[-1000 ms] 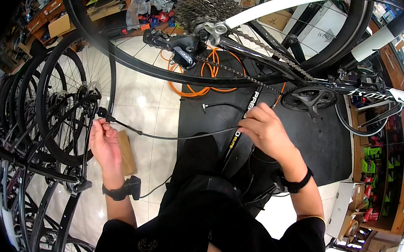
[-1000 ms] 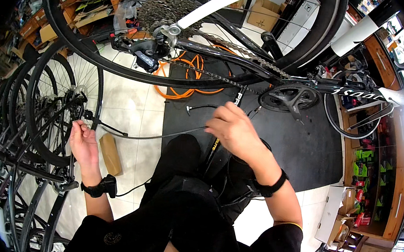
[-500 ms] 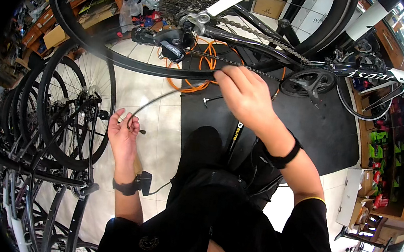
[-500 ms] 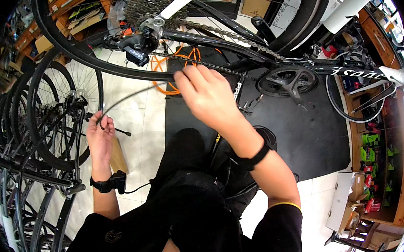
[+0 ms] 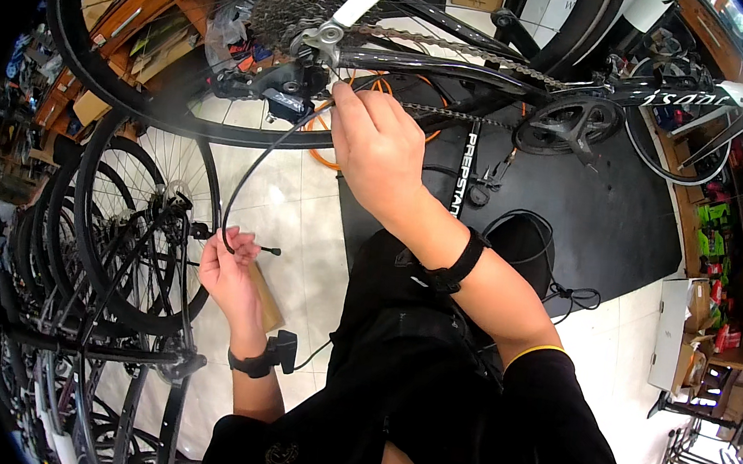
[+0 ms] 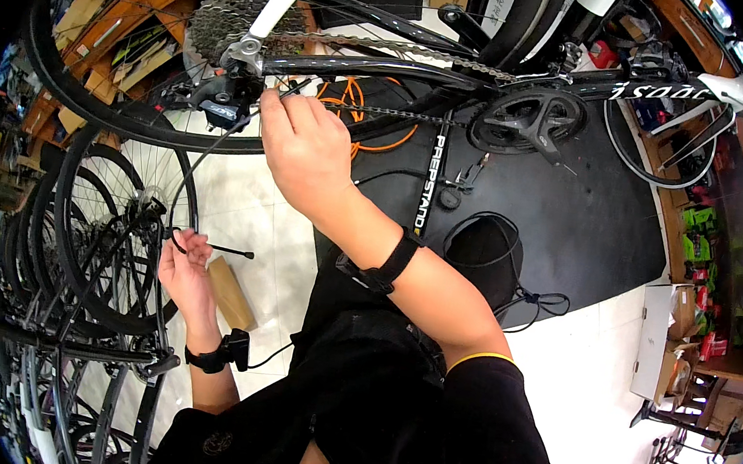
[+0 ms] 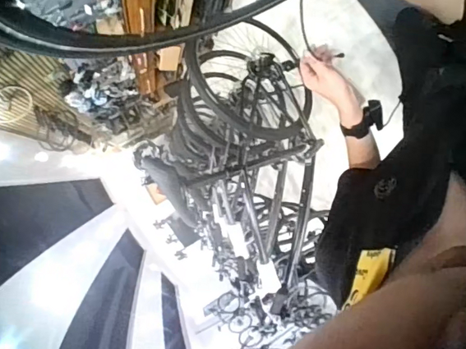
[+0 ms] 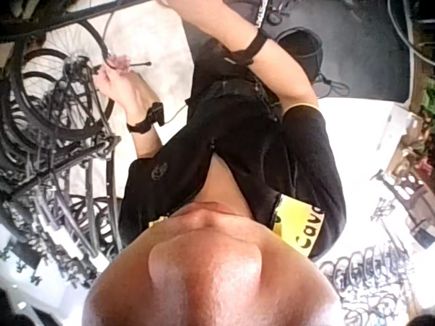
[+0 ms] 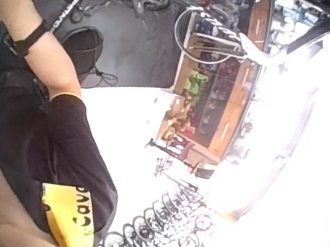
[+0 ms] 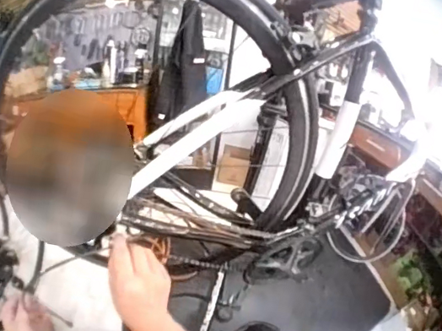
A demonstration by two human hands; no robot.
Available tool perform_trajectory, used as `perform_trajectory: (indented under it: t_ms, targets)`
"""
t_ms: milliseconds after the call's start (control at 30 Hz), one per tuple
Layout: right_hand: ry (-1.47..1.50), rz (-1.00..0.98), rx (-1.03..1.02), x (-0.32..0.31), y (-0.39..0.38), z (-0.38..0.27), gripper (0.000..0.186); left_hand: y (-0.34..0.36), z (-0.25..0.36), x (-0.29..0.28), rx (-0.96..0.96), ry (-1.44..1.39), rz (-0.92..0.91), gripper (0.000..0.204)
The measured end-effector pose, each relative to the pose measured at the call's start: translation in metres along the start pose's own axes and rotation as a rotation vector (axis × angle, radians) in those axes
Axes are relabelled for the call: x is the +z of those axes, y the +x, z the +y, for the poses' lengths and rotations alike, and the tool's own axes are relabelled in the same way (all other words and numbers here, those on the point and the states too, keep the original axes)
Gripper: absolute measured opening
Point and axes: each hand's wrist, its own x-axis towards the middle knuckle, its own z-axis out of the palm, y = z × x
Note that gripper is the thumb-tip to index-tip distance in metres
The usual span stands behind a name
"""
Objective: The person routes a black cable through the frame of a white bicycle mounted on a repair stand. They thread the cable through the rear derailleur and then move to the handlebars to feed the cable through the stem and brake lever housing.
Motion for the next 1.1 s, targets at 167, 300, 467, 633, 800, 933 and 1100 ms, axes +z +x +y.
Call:
perform_trajectory:
  t_ms: [167,300,467,633,800,933,1100]
  targets:
    - [0.017,-0.072,0.0,-0.002,0.0,-0.002,0.027,0.007,-0.001,-0.012,0.097,0.078,0.055,0.032]
    - [-0.006,-0.138,-0.015,-0.005,0.003,0.001,0.026,0.011,-0.011,-0.026,0.105,0.053,-0.015,0.032]
    - [-0.027,-0.134,-0.038,-0.008,0.008,0.003,0.026,0.01,-0.01,-0.022,0.094,0.075,-0.048,0.033]
    - [-0.073,-0.167,-0.037,-0.007,0.012,0.009,0.024,0.014,-0.01,-0.023,0.113,0.064,-0.08,0.032]
    - [-0.109,-0.261,-0.008,-0.017,0.019,0.015,0.021,0.018,-0.003,-0.021,0.138,0.033,-0.013,0.035]
    - [-0.133,-0.299,-0.032,-0.023,0.025,0.016,0.015,0.016,0.008,-0.02,0.151,0.011,0.005,0.035]
    - [-0.147,-0.188,-0.104,-0.015,0.018,0.026,0.023,0.015,0.013,-0.023,0.197,-0.101,-0.103,0.036]
